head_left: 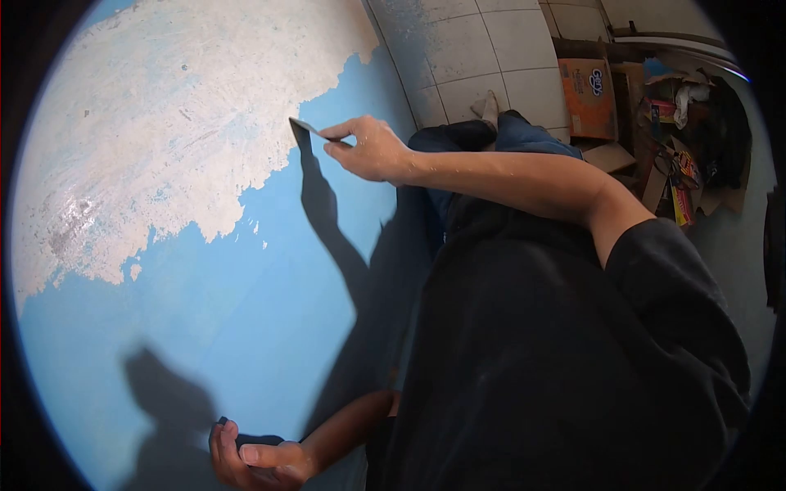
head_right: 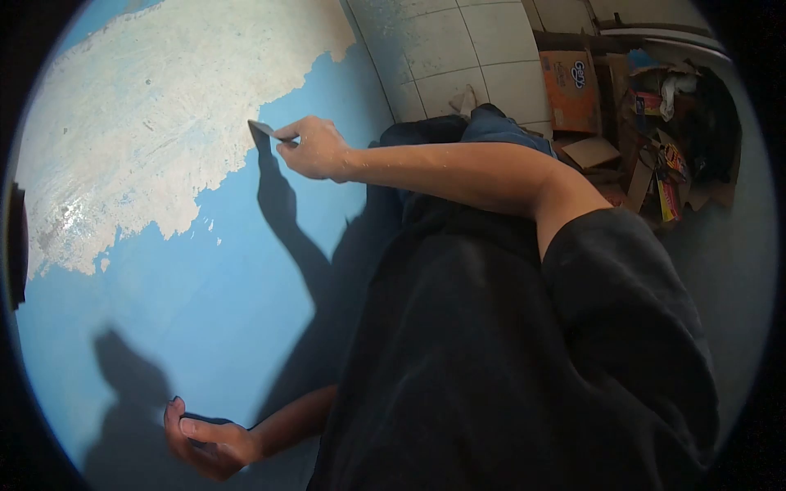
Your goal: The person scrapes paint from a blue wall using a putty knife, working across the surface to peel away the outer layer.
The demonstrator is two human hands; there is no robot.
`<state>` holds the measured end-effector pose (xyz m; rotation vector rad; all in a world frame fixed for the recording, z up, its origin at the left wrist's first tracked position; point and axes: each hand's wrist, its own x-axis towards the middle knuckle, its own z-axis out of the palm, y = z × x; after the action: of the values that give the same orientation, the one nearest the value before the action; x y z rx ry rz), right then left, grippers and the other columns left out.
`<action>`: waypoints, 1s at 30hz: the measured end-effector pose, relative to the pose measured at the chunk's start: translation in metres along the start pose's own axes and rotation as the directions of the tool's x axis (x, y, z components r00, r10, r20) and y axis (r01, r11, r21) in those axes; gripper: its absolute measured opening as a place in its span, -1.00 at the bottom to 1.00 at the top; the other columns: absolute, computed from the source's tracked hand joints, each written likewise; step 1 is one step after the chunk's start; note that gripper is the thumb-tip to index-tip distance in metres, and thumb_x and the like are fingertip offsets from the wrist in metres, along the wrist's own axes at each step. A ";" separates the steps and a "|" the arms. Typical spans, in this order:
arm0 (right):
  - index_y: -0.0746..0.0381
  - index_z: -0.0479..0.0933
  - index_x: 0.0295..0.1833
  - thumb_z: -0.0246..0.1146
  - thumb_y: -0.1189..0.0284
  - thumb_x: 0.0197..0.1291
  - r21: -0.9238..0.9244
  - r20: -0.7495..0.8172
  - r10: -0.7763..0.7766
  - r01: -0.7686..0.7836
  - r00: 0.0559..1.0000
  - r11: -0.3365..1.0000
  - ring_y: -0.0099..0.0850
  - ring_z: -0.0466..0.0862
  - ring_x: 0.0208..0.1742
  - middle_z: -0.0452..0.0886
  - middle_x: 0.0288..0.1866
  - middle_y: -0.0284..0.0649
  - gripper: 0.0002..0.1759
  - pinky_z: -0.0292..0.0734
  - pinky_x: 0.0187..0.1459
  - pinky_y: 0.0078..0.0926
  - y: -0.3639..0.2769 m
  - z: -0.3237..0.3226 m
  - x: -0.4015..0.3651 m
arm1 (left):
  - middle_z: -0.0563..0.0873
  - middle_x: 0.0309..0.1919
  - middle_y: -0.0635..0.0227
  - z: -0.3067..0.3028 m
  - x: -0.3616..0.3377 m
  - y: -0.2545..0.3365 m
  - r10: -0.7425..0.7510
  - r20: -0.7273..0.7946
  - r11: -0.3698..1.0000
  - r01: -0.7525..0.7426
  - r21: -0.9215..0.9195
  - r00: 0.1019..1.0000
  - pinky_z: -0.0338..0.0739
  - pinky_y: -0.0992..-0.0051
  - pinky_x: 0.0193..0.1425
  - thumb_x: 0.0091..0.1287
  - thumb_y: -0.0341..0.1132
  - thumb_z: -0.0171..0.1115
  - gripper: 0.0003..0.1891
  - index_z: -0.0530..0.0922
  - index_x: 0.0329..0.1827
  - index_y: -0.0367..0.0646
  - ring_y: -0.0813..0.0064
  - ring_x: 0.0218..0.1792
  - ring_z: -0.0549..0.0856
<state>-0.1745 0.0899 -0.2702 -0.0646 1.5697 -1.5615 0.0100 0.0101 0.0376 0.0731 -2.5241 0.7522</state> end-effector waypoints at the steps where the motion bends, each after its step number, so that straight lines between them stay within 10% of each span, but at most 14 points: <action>1: 0.21 0.67 0.31 0.27 0.34 0.46 -0.027 -0.004 -0.049 0.048 0.999 0.998 -0.50 0.68 -0.28 0.77 -0.12 -0.03 -0.61 0.64 -0.21 -0.44 0.009 0.005 -0.004 | 0.80 -0.33 0.15 0.000 0.000 -0.001 0.004 -0.002 1.000 -0.004 -0.010 1.000 0.72 0.37 -0.09 0.66 -0.32 0.06 -0.67 0.69 -0.17 -0.40 0.29 -0.28 0.79; 9: 0.19 0.67 0.31 0.29 0.30 0.46 0.011 0.036 0.091 -0.091 0.995 0.996 -0.49 0.63 -0.40 0.77 -0.24 -0.10 -0.60 0.62 -0.30 -0.41 -0.001 -0.008 0.007 | 0.76 -0.30 0.16 0.001 0.001 -0.010 0.175 0.024 0.983 -0.176 0.045 0.984 0.71 0.36 -0.15 0.66 -0.43 -0.01 -0.81 0.58 0.13 -0.20 0.36 -0.28 0.79; 13: 0.21 0.69 0.28 0.27 0.32 0.47 -0.125 -0.043 -0.176 0.169 0.983 0.978 -0.43 0.69 -0.20 0.78 -0.07 0.02 -0.63 0.65 -0.07 -0.34 0.024 0.001 0.008 | 0.75 -0.28 0.17 0.000 0.001 -0.017 0.271 0.058 0.959 -0.275 0.070 0.961 0.70 0.36 -0.18 0.66 -0.49 -0.05 -0.73 0.52 0.30 -0.09 0.40 -0.27 0.80; 17: 0.19 0.66 0.32 0.30 0.29 0.46 -0.010 -0.005 0.100 -0.100 0.995 0.995 -0.57 0.58 -0.49 0.64 -0.45 -0.28 -0.60 0.61 -0.37 -0.46 0.009 -0.014 0.028 | 0.75 -0.28 0.20 0.001 -0.003 -0.017 0.257 0.023 0.964 -0.258 0.056 0.966 0.70 0.35 -0.20 0.65 -0.48 -0.02 -0.75 0.55 0.25 -0.10 0.42 -0.29 0.78; 20: 0.18 0.67 0.31 0.31 0.29 0.45 -0.051 0.041 -0.023 0.025 0.999 0.998 -0.55 0.59 -0.47 0.67 -0.41 -0.25 -0.60 0.62 -0.35 -0.44 0.013 -0.013 0.010 | 0.75 -0.28 0.21 0.002 -0.001 -0.016 0.236 0.017 0.971 -0.236 0.037 0.972 0.69 0.35 -0.20 0.65 -0.48 0.00 -0.76 0.56 0.25 -0.10 0.43 -0.30 0.78; 21: 0.17 0.68 0.31 0.32 0.28 0.44 -0.287 -0.129 -0.524 0.474 0.842 0.833 -0.54 0.59 -0.47 0.69 -0.40 -0.24 -0.60 0.61 -0.35 -0.42 0.068 0.009 0.032 | 0.75 -0.29 0.22 0.005 0.000 -0.014 0.232 0.006 0.971 -0.232 0.055 0.973 0.69 0.34 -0.20 0.65 -0.46 0.01 -0.79 0.57 0.20 -0.12 0.42 -0.31 0.78; 23: 0.16 0.68 0.31 0.31 0.27 0.44 -0.310 -0.144 -0.500 0.441 0.854 0.842 -0.53 0.59 -0.48 0.70 -0.39 -0.23 -0.59 0.59 -0.38 -0.44 0.070 0.007 0.039 | 0.76 -0.31 0.23 0.004 0.002 -0.013 0.231 0.003 0.969 -0.230 0.089 0.973 0.68 0.34 -0.19 0.66 -0.43 0.02 -0.83 0.59 0.11 -0.17 0.41 -0.32 0.78; 26: 0.16 0.68 0.32 0.29 0.28 0.47 -0.018 -0.042 0.049 -0.049 0.998 0.999 -0.57 0.51 -0.56 0.62 -0.47 -0.30 -0.61 0.49 -0.50 -0.52 0.016 -0.018 0.039 | 0.76 -0.34 0.24 0.003 0.000 -0.012 0.212 -0.027 0.976 -0.210 0.065 0.977 0.67 0.35 -0.21 0.66 -0.40 0.05 -0.84 0.61 0.00 -0.19 0.42 -0.33 0.77; 30: 0.14 0.67 0.33 0.29 0.28 0.47 -0.065 0.026 -0.018 0.020 1.000 0.998 -0.57 0.50 -0.57 0.60 -0.50 -0.31 -0.60 0.49 -0.50 -0.52 0.018 -0.015 0.022 | 0.76 -0.38 0.26 0.007 0.001 -0.014 0.193 -0.073 0.981 -0.192 0.018 0.978 0.67 0.36 -0.24 0.65 -0.36 0.08 -0.79 0.63 -0.16 -0.22 0.42 -0.35 0.77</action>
<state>-0.1869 0.0918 -0.2997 -0.1350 1.6047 -1.5182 0.0089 -0.0049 0.0398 -0.1956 -2.4800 0.8275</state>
